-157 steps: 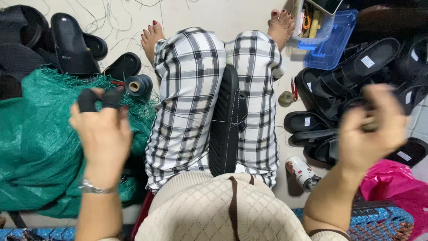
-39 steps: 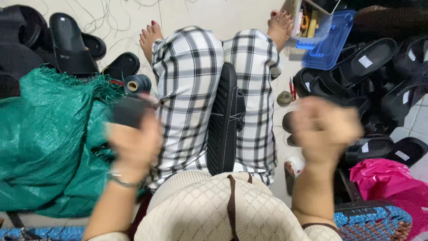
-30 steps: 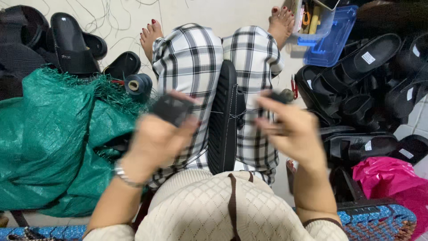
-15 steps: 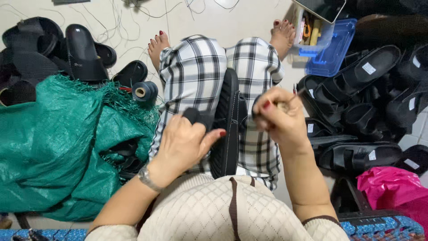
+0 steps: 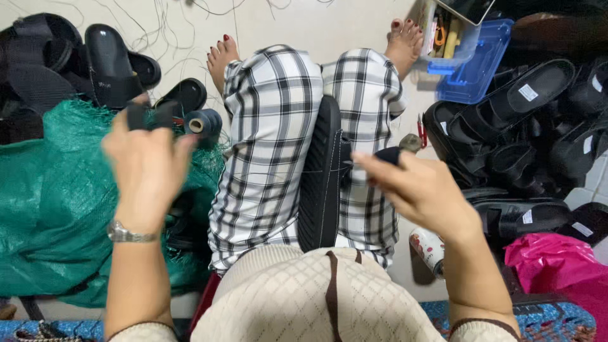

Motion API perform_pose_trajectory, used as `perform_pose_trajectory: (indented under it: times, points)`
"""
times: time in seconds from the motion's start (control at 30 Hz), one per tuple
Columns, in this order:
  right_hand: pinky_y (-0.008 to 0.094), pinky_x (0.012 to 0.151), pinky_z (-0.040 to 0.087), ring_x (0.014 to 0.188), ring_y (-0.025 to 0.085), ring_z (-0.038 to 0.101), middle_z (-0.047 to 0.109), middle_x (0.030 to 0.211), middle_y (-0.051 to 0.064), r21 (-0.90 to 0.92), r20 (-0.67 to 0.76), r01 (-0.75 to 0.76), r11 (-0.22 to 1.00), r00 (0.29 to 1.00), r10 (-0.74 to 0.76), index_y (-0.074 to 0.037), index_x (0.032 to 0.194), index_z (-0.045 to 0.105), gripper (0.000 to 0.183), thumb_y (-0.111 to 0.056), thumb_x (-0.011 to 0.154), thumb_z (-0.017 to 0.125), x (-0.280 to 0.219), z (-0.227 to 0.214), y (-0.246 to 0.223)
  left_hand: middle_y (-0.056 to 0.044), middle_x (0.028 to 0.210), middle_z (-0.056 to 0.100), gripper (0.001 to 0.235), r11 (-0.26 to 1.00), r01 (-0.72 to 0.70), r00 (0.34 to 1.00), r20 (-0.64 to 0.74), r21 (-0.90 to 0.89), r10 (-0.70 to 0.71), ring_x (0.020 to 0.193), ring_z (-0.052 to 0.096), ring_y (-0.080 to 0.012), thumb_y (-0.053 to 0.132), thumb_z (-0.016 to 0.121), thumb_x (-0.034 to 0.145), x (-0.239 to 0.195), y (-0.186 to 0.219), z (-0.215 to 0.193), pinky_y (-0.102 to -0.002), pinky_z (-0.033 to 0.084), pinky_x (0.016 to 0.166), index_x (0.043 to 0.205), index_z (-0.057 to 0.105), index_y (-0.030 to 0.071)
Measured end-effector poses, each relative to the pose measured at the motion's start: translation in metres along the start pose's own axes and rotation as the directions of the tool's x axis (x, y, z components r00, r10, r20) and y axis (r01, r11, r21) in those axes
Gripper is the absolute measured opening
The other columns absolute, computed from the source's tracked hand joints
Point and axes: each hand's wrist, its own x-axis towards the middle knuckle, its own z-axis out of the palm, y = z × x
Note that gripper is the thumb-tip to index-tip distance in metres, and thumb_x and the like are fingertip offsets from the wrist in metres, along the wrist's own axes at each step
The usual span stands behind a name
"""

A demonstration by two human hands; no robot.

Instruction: The person sits on the floor and sews a black shoe sole using a needle and thread. They hold the shoe with one hand and push the needle through the sole with the other, pulling the thread tight repeatedly.

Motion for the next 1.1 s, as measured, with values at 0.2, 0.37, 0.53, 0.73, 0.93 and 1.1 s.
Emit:
perform_pose_trajectory:
  times: [0.2,0.37,0.53,0.73,0.93,1.1]
  points:
    - [0.041,0.046,0.039,0.052,0.024,0.043,0.037,0.069,0.003,-0.236,0.144,0.059,0.970,0.989,-0.025,-0.032,0.149,0.051,0.052,-0.020,0.099,0.061,0.009,0.005,-0.010,-0.016,0.161,0.005,0.116,0.794,-0.304,0.918,0.060,-0.526,0.392,0.151,0.007,-0.0380,0.057,0.094,0.066,0.015,0.094,-0.029,-0.058,0.010,0.127,0.153,0.026,0.020]
    - [0.040,0.043,0.037,0.053,0.022,0.044,0.036,0.067,0.002,-0.284,0.130,0.074,0.956,0.991,-0.038,-0.036,0.148,0.052,0.053,-0.019,0.098,0.062,0.011,0.003,-0.010,-0.020,0.167,-0.002,0.131,0.762,-0.550,0.819,-0.040,-0.343,0.573,0.152,-0.010,-0.0462,0.080,0.092,0.064,0.020,0.108,-0.005,-0.069,0.003,0.124,0.163,0.030,0.019]
    - [0.042,0.035,0.038,0.048,0.023,0.048,0.041,0.062,0.001,-0.387,0.186,0.120,0.914,0.981,-0.050,-0.034,0.145,0.056,0.068,-0.013,0.081,0.069,0.022,-0.014,-0.025,-0.020,0.165,0.016,0.120,0.727,-0.603,0.794,-0.158,-0.328,0.587,0.147,-0.008,-0.0486,0.091,0.078,0.065,0.024,0.111,0.003,-0.078,0.004,0.117,0.158,0.044,0.022]
    - [0.037,0.042,0.042,0.047,0.020,0.049,0.044,0.057,0.000,-0.453,0.137,0.206,0.867,0.978,-0.160,-0.016,0.130,0.072,0.052,-0.005,0.080,0.065,0.039,-0.014,-0.048,-0.019,0.161,0.032,0.111,0.678,-0.671,0.742,-0.290,-0.301,0.605,0.146,0.005,-0.0514,0.094,0.062,0.074,0.030,0.110,0.010,-0.074,0.008,0.116,0.150,0.056,0.013]
    - [0.039,0.037,0.038,0.044,0.018,0.048,0.043,0.058,0.000,-0.329,0.023,0.141,0.934,0.990,-0.142,-0.012,0.134,0.066,0.040,-0.023,0.096,0.075,0.036,-0.002,-0.043,-0.022,0.164,0.017,0.116,0.739,-0.614,0.779,-0.359,-0.276,0.514,0.150,0.006,-0.0529,0.098,0.074,0.070,0.011,0.104,0.019,-0.072,0.017,0.124,0.152,0.058,0.017]
    - [0.029,0.051,0.047,0.054,0.017,0.055,0.045,0.062,-0.002,-0.558,-0.048,0.053,0.828,0.994,-0.095,-0.021,0.103,0.066,0.015,-0.025,0.093,0.057,0.021,0.018,-0.047,-0.016,0.131,0.065,0.022,0.088,-0.289,0.943,-0.267,-0.953,0.197,0.090,0.067,-0.0267,0.025,0.078,0.086,-0.040,0.109,0.007,-0.037,0.053,0.071,0.095,0.072,0.005]
